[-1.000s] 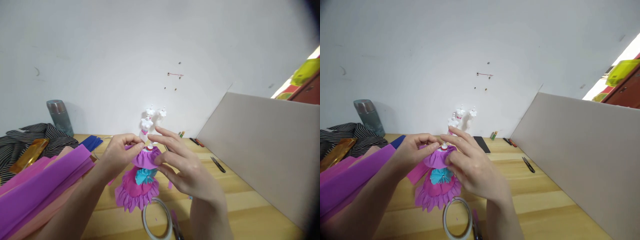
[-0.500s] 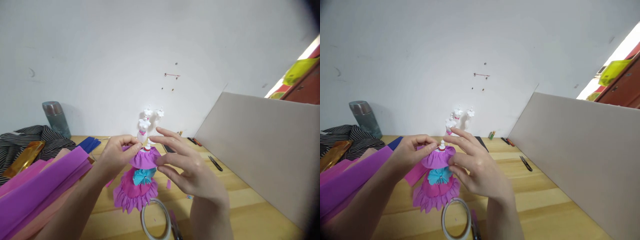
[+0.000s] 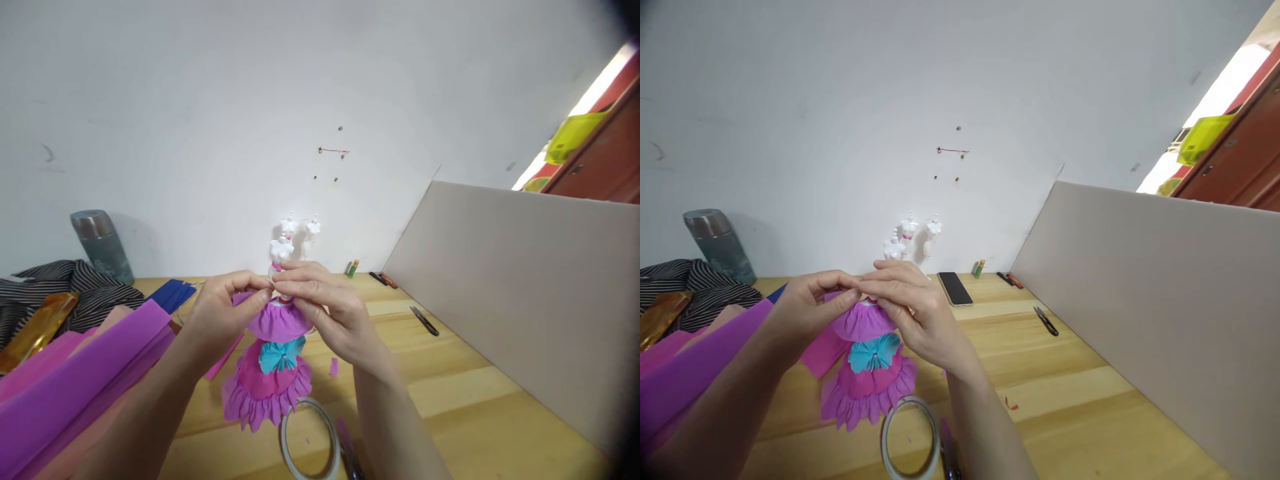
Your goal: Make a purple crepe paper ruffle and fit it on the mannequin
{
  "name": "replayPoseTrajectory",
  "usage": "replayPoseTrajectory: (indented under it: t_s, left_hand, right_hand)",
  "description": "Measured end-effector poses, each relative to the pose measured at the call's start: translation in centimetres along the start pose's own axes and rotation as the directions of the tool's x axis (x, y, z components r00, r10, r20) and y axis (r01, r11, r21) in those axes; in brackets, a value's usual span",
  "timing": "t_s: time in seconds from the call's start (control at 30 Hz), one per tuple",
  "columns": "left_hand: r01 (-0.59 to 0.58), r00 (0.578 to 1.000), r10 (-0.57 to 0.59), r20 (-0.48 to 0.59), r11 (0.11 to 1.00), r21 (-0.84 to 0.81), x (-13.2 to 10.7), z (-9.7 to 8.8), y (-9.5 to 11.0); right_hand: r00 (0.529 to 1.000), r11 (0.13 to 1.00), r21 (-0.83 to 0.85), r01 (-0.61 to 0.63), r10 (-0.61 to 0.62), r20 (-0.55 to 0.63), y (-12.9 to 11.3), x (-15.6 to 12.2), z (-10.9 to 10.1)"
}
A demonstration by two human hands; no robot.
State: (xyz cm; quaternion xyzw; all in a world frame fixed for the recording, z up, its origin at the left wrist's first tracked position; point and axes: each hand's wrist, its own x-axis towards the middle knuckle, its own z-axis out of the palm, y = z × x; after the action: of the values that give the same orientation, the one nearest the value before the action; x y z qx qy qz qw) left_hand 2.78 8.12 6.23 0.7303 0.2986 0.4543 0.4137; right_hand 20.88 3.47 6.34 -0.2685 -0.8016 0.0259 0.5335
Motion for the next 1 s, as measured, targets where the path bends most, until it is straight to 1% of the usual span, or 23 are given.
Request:
replayPoseTrajectory:
  t_s: [0.07,0.13,0.2,0.3,0.4,0.5,0.63,0.77,0.87,1.0]
  left_hand:
    - [-0.013,0.999,0.014,-0.029,1.0,0.028,-0.1,-0.1,-0.1]
    - [-0.038,0.997,0.043,-0.061,0.996,0.08,-0.3,0.0,0.0]
    - [-0.086,0.992,0.1,-0.083,0.984,0.154,-0.6,0.1,0.3]
    - [-0.178,0.97,0.212,-0.118,0.951,0.253,-1.0,0.5,0.8]
    - [-0.246,0.946,0.296,-0.136,0.923,0.295,-1.2,0.7,1.2]
    - [-0.287,0.933,0.335,-0.131,0.913,0.29,-1.4,0.9,1.3]
    - [-0.294,0.94,0.318,-0.123,0.94,0.175,-1.8,1.2,1.4]
    - [-0.288,0.952,0.295,-0.081,0.954,0.085,-2.3,1.4,1.8]
    - [-0.277,0.954,0.287,-0.088,0.954,0.111,-2.3,1.2,1.9]
    - [-0.189,0.973,0.215,-0.087,0.952,0.241,-1.5,0.3,1.4]
  right_hand:
    - [0.999,1.0,0.014,0.006,-0.006,-0.041,0.0,0.1,0.4]
    - [0.996,1.0,0.024,-0.016,0.018,-0.089,-0.2,0.1,0.6]
    - [0.992,0.998,0.028,-0.053,0.056,-0.116,-0.6,-0.1,0.6]
    - [0.986,0.995,0.012,-0.1,0.101,-0.133,-1.2,-0.3,0.7]
    - [0.98,0.991,0.002,-0.132,0.131,-0.15,-1.6,-0.5,0.7]
    - [0.975,0.987,-0.011,-0.159,0.155,-0.161,-1.7,-0.6,0.7]
    - [0.962,0.977,-0.008,-0.211,0.206,-0.179,-1.6,-0.5,0.8]
    - [0.952,0.971,-0.027,-0.238,0.228,-0.206,-1.7,-0.5,0.8]
    - [0.943,0.967,-0.007,-0.255,0.247,-0.221,-1.7,-0.5,0.8]
    - [0.911,0.939,0.088,-0.331,0.343,-0.228,-1.4,-0.5,0.9]
